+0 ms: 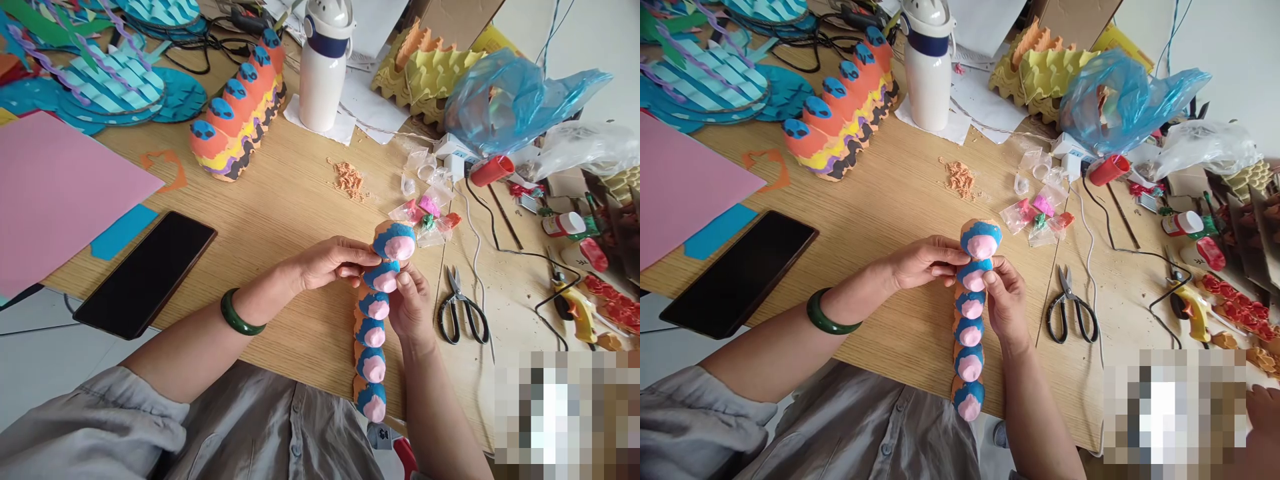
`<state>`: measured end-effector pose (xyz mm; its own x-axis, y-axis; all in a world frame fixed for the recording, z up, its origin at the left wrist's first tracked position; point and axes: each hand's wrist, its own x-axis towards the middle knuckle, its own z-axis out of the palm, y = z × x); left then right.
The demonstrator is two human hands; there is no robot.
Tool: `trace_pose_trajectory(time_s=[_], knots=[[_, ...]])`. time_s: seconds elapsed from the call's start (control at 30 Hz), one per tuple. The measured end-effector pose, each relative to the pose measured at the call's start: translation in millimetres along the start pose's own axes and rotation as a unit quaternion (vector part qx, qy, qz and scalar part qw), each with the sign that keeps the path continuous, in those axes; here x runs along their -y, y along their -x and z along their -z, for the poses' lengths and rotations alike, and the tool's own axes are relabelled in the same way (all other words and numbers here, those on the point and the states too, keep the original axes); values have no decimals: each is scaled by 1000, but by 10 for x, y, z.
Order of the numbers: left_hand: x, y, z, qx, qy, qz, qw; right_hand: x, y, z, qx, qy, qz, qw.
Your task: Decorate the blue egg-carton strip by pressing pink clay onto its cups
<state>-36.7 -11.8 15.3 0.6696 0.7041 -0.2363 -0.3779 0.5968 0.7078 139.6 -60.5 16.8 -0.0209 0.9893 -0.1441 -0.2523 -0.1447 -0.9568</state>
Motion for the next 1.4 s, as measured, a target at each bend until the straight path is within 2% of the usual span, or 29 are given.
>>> trace_pose_trajectory(time_s=[0.3,0.5,0.7,0.9,1.07,1.17,1.27,1.4], knots=[[21,-10,27,-17,2,26,1000,-39,10,2,17,26,8,999],[53,-2,2,-8,-7,-27,1000,-42,-68,-11,3,-4,-12,1000],[33,8,-12,20,-4,-31,999,-27,-75,11,-26,-10,-13,1000],[60,-14,-20,-11,-25,-39,999,-47,-23,-21,-10,25,-1,1000],[93,-40,-22,-23,11,-29,999,-89,-8,22,10,29,12,999],[107,-55,-46,-50,29,-21,998,-110,-21,43,16,31,15,999],[108,-53,-78,-68,31,-23,997,-121,-49,44,9,18,0,1000],[69,-15,-97,-19,34,-36,999,-110,-87,64,-23,-64,-65,996]])
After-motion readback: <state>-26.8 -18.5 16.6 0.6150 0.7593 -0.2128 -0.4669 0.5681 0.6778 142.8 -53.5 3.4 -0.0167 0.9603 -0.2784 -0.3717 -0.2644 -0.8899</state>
